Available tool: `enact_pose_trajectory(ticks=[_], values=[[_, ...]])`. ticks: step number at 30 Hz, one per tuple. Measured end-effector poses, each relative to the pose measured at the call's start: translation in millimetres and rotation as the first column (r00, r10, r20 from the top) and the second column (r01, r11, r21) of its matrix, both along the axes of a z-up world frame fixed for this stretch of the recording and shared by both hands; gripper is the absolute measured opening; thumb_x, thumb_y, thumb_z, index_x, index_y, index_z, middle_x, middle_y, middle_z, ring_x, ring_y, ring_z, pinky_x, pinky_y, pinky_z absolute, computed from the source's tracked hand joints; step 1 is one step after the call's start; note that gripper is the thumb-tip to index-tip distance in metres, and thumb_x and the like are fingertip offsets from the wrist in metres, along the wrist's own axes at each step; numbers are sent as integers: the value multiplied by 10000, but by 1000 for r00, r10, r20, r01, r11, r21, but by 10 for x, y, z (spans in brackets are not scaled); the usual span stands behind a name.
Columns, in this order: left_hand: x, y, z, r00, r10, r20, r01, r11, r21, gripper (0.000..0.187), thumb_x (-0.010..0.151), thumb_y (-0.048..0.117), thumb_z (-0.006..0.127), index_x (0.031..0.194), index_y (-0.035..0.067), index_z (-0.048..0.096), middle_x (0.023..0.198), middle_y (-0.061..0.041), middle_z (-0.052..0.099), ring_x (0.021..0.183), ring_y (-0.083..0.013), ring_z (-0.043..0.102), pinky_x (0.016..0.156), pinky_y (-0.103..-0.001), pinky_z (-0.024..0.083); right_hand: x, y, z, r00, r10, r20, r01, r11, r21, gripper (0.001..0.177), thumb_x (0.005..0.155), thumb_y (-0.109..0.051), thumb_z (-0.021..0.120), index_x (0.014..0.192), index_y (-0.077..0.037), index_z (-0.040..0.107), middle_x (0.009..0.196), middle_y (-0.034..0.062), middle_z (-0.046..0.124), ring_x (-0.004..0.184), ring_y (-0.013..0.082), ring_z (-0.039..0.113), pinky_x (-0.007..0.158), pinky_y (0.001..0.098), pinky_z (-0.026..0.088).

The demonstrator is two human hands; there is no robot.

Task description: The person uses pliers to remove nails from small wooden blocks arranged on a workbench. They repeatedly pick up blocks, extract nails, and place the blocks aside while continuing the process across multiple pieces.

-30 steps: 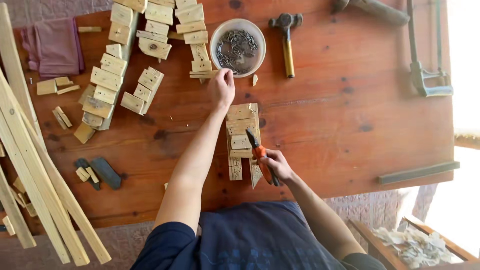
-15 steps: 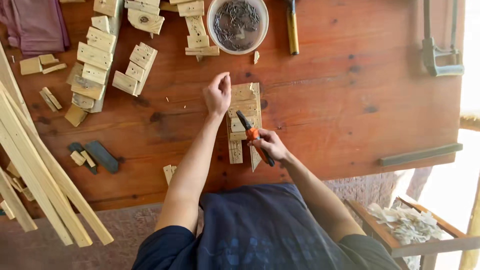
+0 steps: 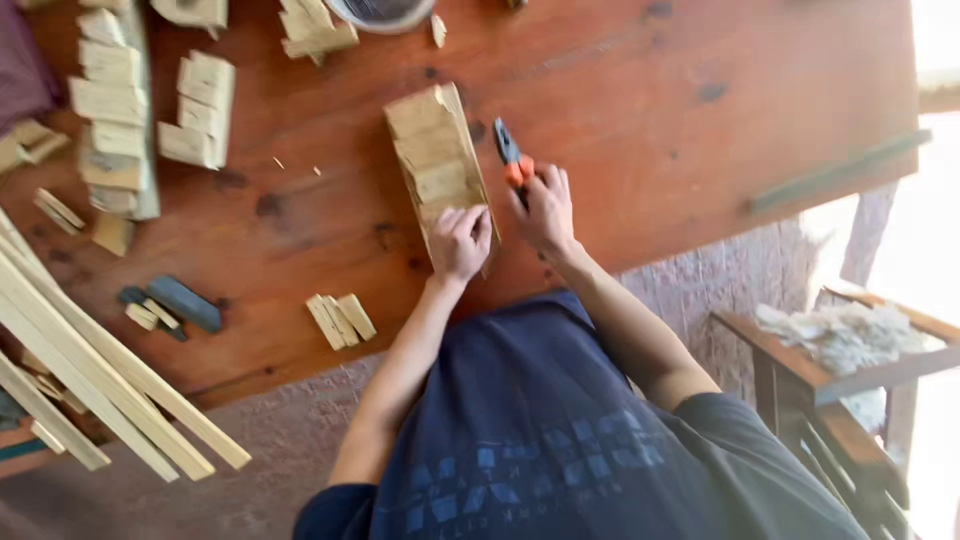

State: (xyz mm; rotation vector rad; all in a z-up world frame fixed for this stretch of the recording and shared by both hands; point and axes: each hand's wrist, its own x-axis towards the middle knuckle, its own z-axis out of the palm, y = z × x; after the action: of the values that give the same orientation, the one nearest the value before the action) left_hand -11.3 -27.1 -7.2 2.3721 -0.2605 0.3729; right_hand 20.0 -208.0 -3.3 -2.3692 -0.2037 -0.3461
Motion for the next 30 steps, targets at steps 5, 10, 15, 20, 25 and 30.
enact_pose_trajectory(ticks=[5,10,15,20,25,30], values=[[-99,-252,73,997,-62,45,57,992,114,86,930,307,704,902,235,741,694,13,632,723,-212,620,692,-358,461,-38,-181,-382,985,-169,41,174,942,-286,309,827,-323,792,784,-67,625,1094,118,557,958,335,552,725,422,459],[-235,-161,25,999,-2,35,-3,992,129,84,927,274,703,880,214,738,709,-2,640,738,-219,606,719,-363,468,-43,-241,-338,981,-179,75,194,929,-314,322,793,-293,822,777,-53,608,1138,137,535,949,379,546,684,462,470],[-362,-6,165,977,205,-54,-200,976,79,109,965,255,661,927,191,740,805,22,654,826,-196,593,735,-354,442,-54,-326,-289,984,-146,100,174,907,-383,339,759,-330,848,803,-93,610,1193,95,510,959,351,528,704,445,438],[-411,212,81,854,491,-173,-496,868,16,214,954,261,690,1147,169,703,1041,-9,634,955,-239,594,783,-444,496,-19,-191,-33,992,-5,125,28,983,-181,232,835,-213,774,998,-124,633,1151,63,533,933,297,556,770,389,468],[-386,210,78,679,643,-355,-644,754,133,397,968,378,666,1303,164,650,1192,-61,617,1136,-302,559,854,-570,472,-13,13,-377,954,245,-172,-220,964,150,337,820,-94,766,1138,-4,697,1077,112,617,776,267,647,589,296,591],[-399,140,-302,675,615,-407,-580,784,222,419,857,456,719,1245,300,701,1209,49,617,1222,-255,521,888,-590,488,-44,142,-294,908,266,-324,-271,962,30,480,779,-140,778,1249,-70,709,1168,156,592,960,402,702,760,477,629]])
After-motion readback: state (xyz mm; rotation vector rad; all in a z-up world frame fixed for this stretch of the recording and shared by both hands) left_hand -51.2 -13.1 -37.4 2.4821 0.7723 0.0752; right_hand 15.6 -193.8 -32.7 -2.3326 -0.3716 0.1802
